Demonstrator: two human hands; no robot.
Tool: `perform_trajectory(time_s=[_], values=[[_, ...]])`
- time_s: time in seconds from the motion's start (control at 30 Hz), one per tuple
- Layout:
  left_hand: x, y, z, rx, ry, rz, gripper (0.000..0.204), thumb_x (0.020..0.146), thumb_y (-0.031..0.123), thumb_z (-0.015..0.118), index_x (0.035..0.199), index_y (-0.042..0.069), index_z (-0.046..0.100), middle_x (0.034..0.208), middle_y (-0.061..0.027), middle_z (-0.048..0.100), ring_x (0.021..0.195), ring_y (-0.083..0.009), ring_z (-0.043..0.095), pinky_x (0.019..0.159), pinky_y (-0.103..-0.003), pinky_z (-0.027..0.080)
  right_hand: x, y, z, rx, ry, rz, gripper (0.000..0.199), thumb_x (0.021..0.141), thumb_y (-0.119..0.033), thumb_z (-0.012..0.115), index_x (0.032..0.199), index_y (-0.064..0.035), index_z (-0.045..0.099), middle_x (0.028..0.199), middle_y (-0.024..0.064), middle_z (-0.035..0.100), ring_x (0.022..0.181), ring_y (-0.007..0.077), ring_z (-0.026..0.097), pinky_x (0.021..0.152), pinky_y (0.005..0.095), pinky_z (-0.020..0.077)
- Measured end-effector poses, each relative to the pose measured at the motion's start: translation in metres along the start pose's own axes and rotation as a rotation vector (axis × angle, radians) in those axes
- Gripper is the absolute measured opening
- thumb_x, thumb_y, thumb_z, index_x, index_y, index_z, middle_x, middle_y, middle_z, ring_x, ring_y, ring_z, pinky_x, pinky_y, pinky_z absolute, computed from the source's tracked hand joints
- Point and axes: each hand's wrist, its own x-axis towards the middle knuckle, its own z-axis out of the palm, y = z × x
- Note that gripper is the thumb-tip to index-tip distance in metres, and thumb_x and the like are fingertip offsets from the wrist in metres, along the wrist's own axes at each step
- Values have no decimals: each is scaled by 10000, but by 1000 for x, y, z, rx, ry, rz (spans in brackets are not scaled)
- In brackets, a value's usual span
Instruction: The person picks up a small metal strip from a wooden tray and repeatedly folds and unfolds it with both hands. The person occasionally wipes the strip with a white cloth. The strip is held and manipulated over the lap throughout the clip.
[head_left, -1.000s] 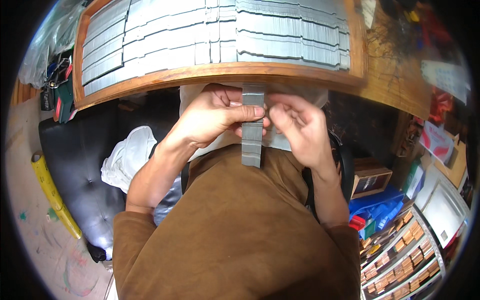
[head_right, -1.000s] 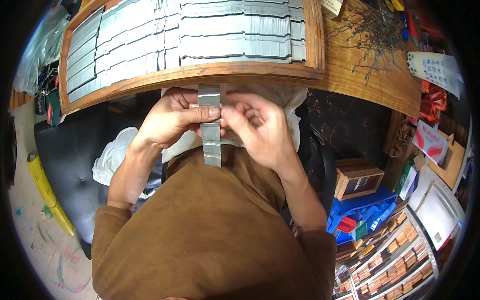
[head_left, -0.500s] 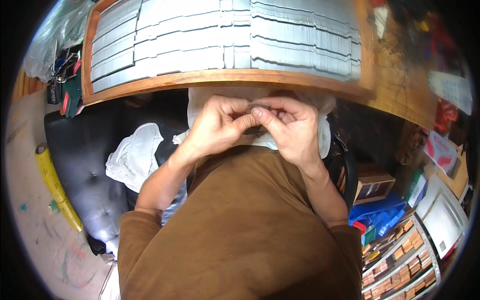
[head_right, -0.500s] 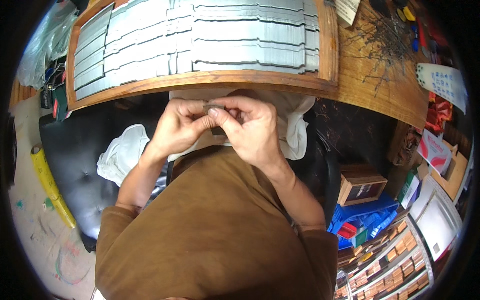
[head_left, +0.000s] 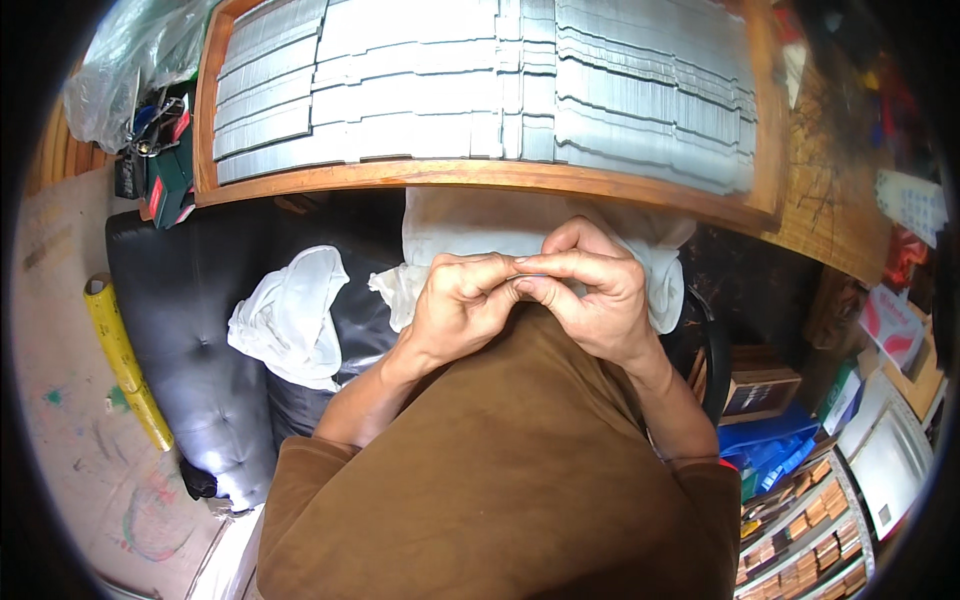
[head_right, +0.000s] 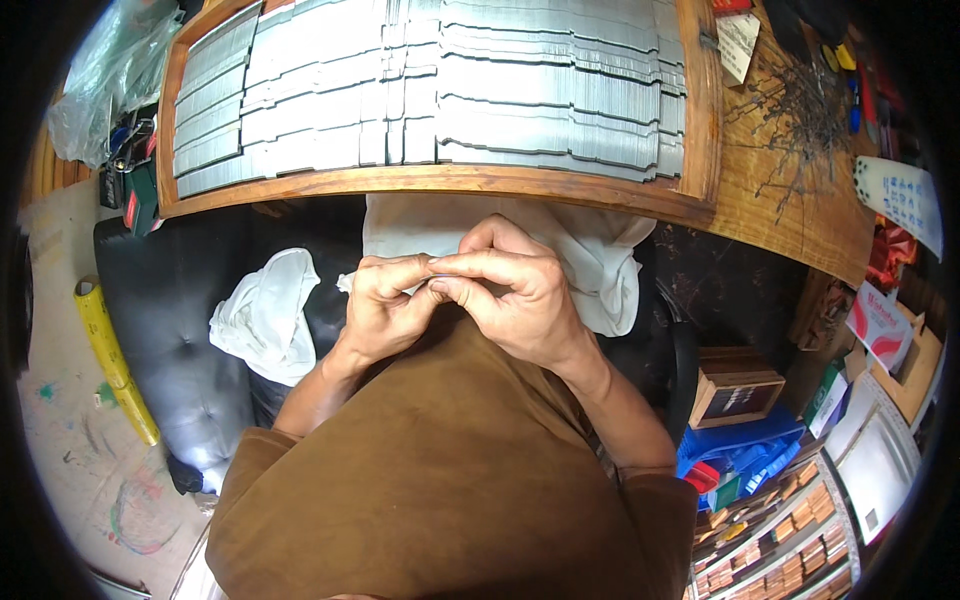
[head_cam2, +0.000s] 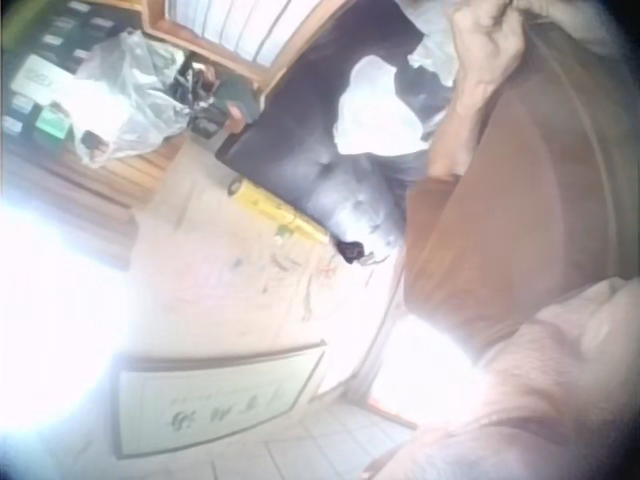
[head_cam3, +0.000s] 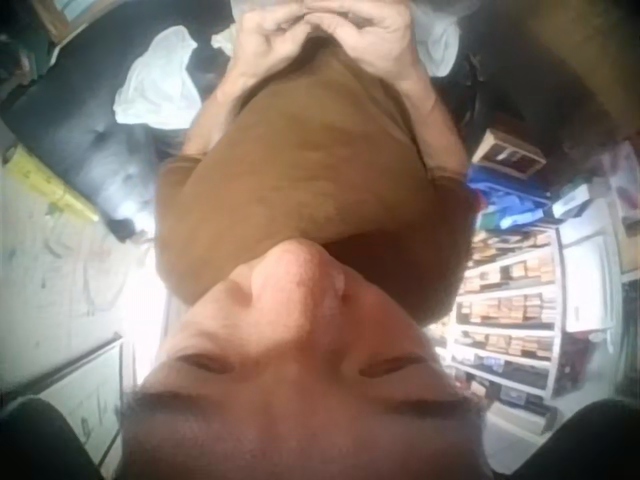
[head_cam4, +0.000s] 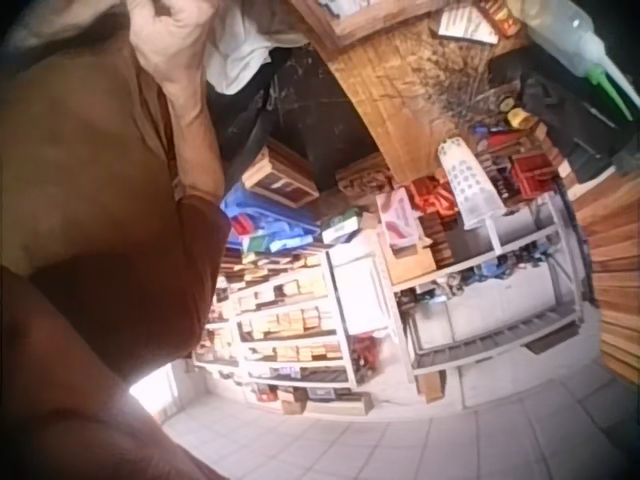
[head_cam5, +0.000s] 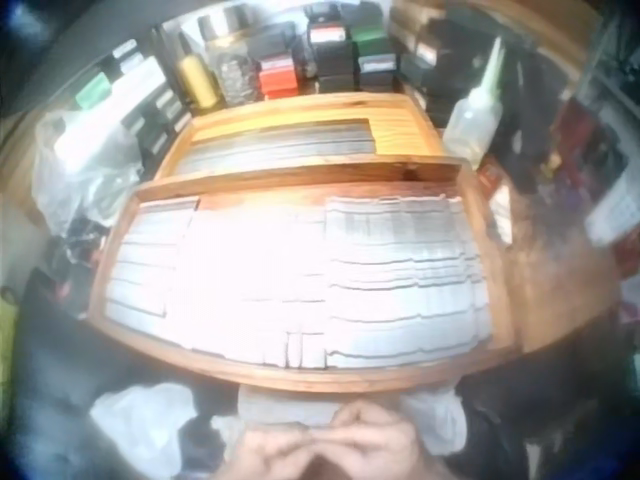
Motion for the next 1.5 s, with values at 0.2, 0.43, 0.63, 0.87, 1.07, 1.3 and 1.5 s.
perform_trajectory(time_s=[0.2, 0.43, 0.63, 0.87, 1.07, 1.3, 1.5], values=[[1, 1, 1, 7, -2, 10, 156, 818, -60, 639, 946, -26, 722, 733, -141, 697, 616, -200, 682, 573, -275, 506, 1, -1, -2, -19, -27, -13, 193, 792, 62, 773, 972, -5, 763, 814, 38, 596, 708, 110, 572, 584, 241, 452], [5, 3, -5, -56, -90, 109, 235, 780, -83, 647, 987, -5, 727, 793, -168, 706, 695, -303, 705, 622, -335, 544, -7, -3, 7, -66, 75, -163, 182, 766, 5, 817, 937, -31, 763, 802, 36, 594, 683, 133, 567, 581, 257, 458], [15, 7, -11, -31, -183, 121, 176, 802, -57, 696, 968, -6, 726, 838, -163, 729, 764, -306, 728, 683, -348, 577, -12, -26, 6, 45, 337, -311, 133, 793, -105, 831, 867, -35, 746, 775, 45, 589, 654, 153, 540, 543, 267, 408], [15, 1, -13, -62, -174, 97, 151, 826, -5, 735, 977, -8, 727, 831, -165, 729, 739, -286, 729, 662, -324, 567, -3, -30, -15, -196, 136, -62, 278, 828, -245, 824, 960, -10, 755, 835, 56, 610, 656, 134, 544, 547, 263, 425], [12, 6, -13, -35, -206, 65, 181, 785, -34, 711, 964, -9, 715, 806, -189, 696, 702, -348, 686, 620, -355, 538, -12, -15, 3, -128, 69, -31, 271, 754, 8, 834, 1014, -19, 763, 838, 31, 579, 676, 100, 536, 553, 245, 430], [9, 1, -6, -59, -165, 73, 163, 800, -35, 701, 960, -2, 714, 791, -186, 692, 691, -352, 678, 615, -358, 531, -12, -12, 3, -109, 82, -21, 191, 767, 15, 825, 947, -18, 773, 804, 33, 593, 689, 109, 559, 573, 244, 439], [10, 2, -5, -101, -171, 76, 194, 812, -38, 695, 999, 7, 726, 797, -182, 704, 690, -336, 691, 623, -354, 537, -12, -12, 0, -73, 89, -18, 182, 756, 21, 828, 925, -19, 773, 789, 37, 625, 688, 113, 585, 583, 243, 459]])
